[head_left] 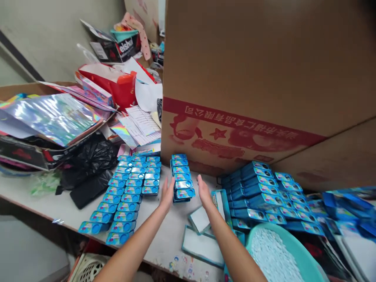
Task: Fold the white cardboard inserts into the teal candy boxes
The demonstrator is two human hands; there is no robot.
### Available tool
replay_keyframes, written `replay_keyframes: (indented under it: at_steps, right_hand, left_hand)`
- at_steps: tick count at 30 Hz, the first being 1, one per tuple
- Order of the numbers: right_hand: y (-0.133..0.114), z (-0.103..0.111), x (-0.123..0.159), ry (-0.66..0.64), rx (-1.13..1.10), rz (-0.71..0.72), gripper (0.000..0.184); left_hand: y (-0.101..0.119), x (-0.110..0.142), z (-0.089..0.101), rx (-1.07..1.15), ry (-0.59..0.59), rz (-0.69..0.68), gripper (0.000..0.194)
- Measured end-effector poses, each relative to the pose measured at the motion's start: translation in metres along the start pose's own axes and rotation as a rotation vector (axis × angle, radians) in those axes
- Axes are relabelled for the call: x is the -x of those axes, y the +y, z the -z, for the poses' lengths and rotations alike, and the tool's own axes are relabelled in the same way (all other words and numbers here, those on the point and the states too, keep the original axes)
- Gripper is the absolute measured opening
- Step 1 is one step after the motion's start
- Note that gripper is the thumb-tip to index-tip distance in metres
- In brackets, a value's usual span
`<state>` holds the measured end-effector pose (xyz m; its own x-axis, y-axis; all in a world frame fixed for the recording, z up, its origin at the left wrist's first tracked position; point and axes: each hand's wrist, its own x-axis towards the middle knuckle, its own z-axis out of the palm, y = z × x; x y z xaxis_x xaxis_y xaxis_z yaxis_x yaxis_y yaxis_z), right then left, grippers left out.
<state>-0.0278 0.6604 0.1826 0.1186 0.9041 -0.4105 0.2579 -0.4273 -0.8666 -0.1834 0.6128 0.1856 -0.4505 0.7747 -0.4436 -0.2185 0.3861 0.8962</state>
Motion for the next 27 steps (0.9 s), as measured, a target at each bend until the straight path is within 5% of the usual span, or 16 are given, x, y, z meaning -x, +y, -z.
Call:
replay_keyframes:
  at_steps: [2,5,10,15,18,22,27]
  right_hand:
    - [0.030,0.028,0.015,0.202,0.112,0.085,0.055]
    - [0.083,0.063,0.039,0.484,0.582,0.200,0.062]
    - [0.131,0.081,0.062,0.305,0.908,0.130,0.034]
    - [0.113,0.072,0.097,0.304,0.933,0.367,0.049]
    - [0.106,0.045,0.145,0.248,0.879,0.476,0.054]
    - [0.117,-0.031,0.210,0.019,0.745,0.445,0.039]
    - [0.123,-0.134,0.222,-0.187,0.737,0.205,0.027]
  left_hand:
    - [-0.020,0.022,0.024,-0.054,0.019,0.014,0.061]
    - [-0.063,0.064,0.062,-0.194,0.041,-0.018,0.060]
    - [-0.102,0.122,0.108,-0.454,-0.001,-0.130,0.047]
    - [-0.064,0.100,0.143,-0.884,-0.073,-0.483,0.037]
    - [-0.029,0.051,0.151,-1.144,-0.121,-0.660,0.050]
    - [0.007,-0.019,0.139,-1.444,-0.266,-0.787,0.089]
    - [0.013,-0.068,0.128,-1.655,-0.432,-0.803,0.101]
